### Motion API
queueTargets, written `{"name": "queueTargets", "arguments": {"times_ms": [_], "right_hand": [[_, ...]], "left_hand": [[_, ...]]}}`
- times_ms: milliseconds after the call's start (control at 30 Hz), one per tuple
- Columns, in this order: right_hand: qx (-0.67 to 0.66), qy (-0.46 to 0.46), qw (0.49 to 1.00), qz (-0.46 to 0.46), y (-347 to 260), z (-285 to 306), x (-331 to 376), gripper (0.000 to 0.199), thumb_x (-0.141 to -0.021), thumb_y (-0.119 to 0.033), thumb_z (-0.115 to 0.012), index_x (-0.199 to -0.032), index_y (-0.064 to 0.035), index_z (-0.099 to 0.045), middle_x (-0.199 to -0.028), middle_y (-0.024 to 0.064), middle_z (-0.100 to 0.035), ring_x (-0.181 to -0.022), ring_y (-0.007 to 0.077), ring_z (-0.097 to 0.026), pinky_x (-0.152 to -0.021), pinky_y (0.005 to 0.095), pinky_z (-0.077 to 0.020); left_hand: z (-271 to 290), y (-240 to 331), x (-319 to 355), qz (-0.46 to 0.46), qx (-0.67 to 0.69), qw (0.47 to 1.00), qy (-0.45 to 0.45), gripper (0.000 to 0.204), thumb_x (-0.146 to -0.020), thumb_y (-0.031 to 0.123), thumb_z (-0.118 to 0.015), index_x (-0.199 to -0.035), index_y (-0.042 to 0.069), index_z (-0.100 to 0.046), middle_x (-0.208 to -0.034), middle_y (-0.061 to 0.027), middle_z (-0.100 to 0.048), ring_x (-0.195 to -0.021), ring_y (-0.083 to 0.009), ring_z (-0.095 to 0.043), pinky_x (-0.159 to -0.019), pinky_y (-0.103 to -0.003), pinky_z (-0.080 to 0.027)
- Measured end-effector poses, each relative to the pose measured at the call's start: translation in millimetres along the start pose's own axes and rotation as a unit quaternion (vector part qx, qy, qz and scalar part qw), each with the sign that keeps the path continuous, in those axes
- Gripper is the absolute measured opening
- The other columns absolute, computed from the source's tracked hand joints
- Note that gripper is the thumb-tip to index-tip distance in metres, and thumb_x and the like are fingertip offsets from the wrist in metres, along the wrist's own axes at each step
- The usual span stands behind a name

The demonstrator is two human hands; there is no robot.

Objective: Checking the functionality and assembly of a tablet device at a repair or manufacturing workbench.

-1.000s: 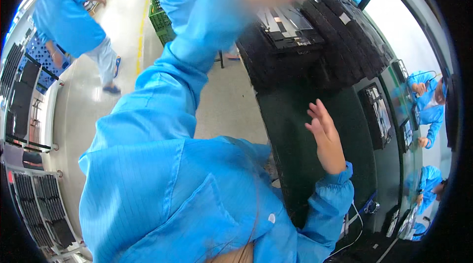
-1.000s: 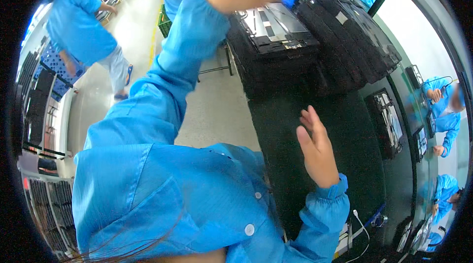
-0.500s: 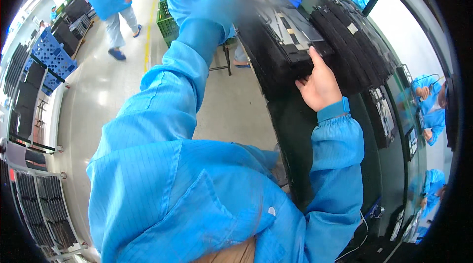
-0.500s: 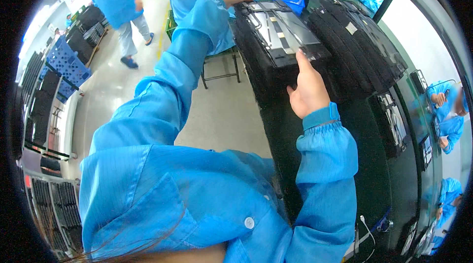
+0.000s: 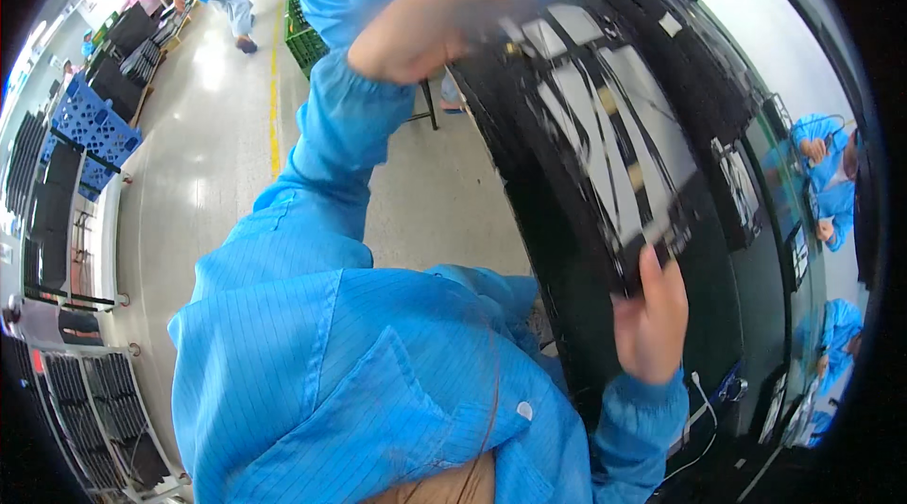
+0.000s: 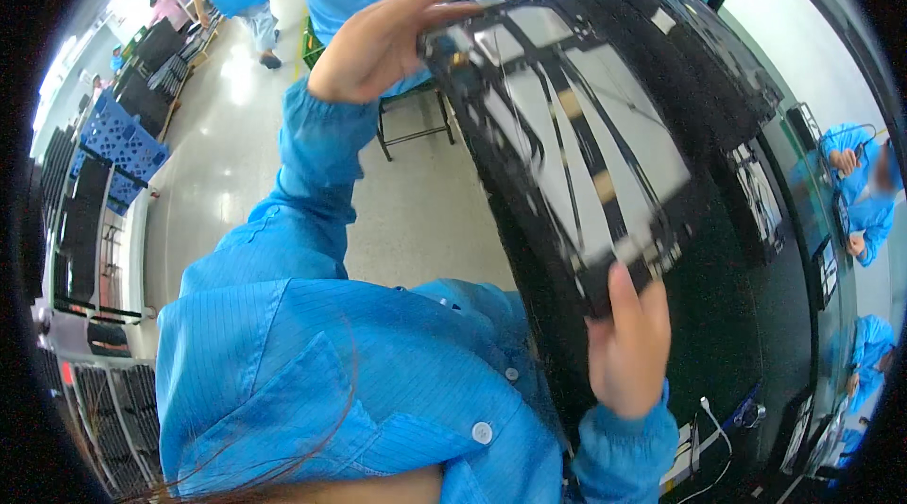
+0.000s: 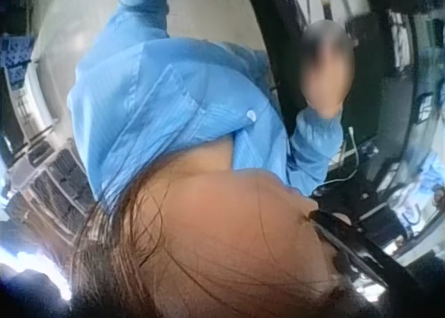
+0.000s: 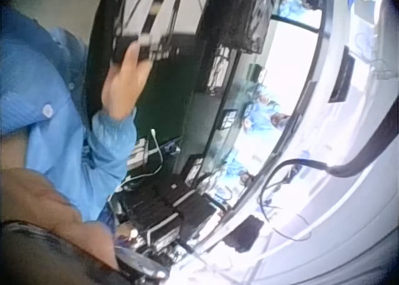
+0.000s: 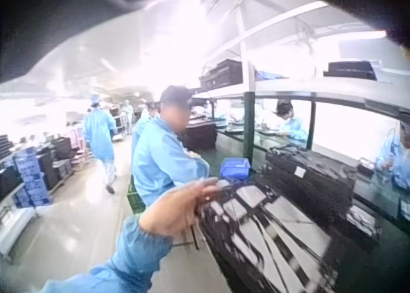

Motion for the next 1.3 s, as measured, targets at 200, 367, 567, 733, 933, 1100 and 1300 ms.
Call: {"name": "queueTargets", "arguments": {"times_ms": [200, 367, 567, 733, 933, 1100, 1300], "right_hand": [[0.082, 0.121, 0.989, 0.036, 14, 88, 97, 0.050, -0.089, -0.019, -0.046, -0.131, -0.0009, -0.026, -0.123, 0.0133, -0.043, -0.111, 0.0224, -0.044, -0.096, 0.0360, -0.0326], [0.006, 0.238, 0.966, 0.099, 42, 133, 151, 0.047, -0.093, -0.030, -0.031, -0.131, -0.0019, -0.029, -0.128, 0.0118, -0.040, -0.117, 0.0240, -0.040, -0.099, 0.0375, -0.0308], [0.223, 0.512, 0.822, 0.108, 43, 149, 178, 0.044, -0.091, -0.025, -0.041, -0.122, 0.0061, -0.040, -0.121, 0.0156, -0.044, -0.103, 0.0210, -0.052, -0.084, 0.0296, -0.0455], [0.163, 0.528, 0.815, 0.176, 40, 148, 185, 0.041, -0.086, -0.020, -0.050, -0.117, 0.0061, -0.045, -0.107, 0.0140, -0.053, -0.098, 0.0186, -0.054, -0.078, 0.0277, -0.0476], [-0.007, 0.496, 0.856, 0.147, 31, 147, 178, 0.042, -0.086, -0.018, -0.048, -0.120, 0.0055, -0.042, -0.107, 0.0127, -0.054, -0.096, 0.0189, -0.055, -0.083, 0.0293, -0.0447], [0.318, 0.328, 0.875, 0.161, 4, 129, 142, 0.070, -0.081, -0.033, -0.058, -0.129, 0.0054, -0.026, -0.125, 0.0179, -0.041, -0.105, 0.0256, -0.050, -0.091, 0.0357, -0.0401], [0.548, 0.191, 0.800, 0.154, -29, 95, 142, 0.117, -0.053, -0.047, -0.078, -0.136, -0.0044, -0.006, -0.128, 0.0225, -0.030, -0.108, 0.0306, -0.046, -0.090, 0.0397, -0.0403]], "left_hand": [[-98, -22, 43, 0.209, 0.244, 0.931, -0.170, 0.049, -0.086, 0.009, -0.047, -0.128, -0.007, -0.029, -0.118, -0.0181, -0.050, -0.106, -0.0214, -0.052, -0.093, -0.034, -0.041], [-152, -81, 45, 0.315, 0.237, 0.891, -0.226, 0.048, -0.083, 0.005, -0.053, -0.125, -0.007, -0.033, -0.113, -0.0173, -0.053, -0.098, -0.0209, -0.057, -0.086, -0.031, -0.047], [-189, -125, 43, 0.325, 0.126, 0.901, -0.260, 0.046, -0.083, 0.008, -0.055, -0.123, -0.006, -0.036, -0.109, -0.0168, -0.055, -0.095, -0.0227, -0.058, -0.085, -0.032, -0.047], [-181, -130, 31, 0.089, -0.155, 0.936, -0.303, 0.045, -0.085, 0.012, -0.053, -0.125, 0.001, -0.038, -0.122, -0.0194, -0.044, -0.112, -0.0265, -0.045, -0.092, -0.035, -0.039], [-185, -92, 31, -0.458, -0.207, 0.823, -0.264, 0.040, -0.075, 0.003, -0.058, -0.114, 0.005, -0.051, -0.132, -0.0238, -0.030, -0.127, -0.0397, -0.024, -0.101, -0.049, -0.024], [-189, -52, 57, -0.606, -0.027, 0.718, -0.341, 0.010, -0.078, 0.002, -0.055, -0.086, 0.003, -0.060, -0.091, -0.0123, -0.063, -0.093, -0.0262, -0.059, -0.086, -0.039, -0.042], [-198, -44, 58, -0.616, -0.003, 0.697, -0.366, 0.009, -0.080, 0.003, -0.049, -0.080, 0.002, -0.058, -0.085, -0.0108, -0.064, -0.080, -0.0241, -0.063, -0.071, -0.031, -0.051]]}}
Point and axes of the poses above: each hand's wrist, its own x-axis away from the middle knuckle, its own z-axis out of the back of the hand, y = z × x, the point moved 2 cm from there along -x, towards the middle knuckle
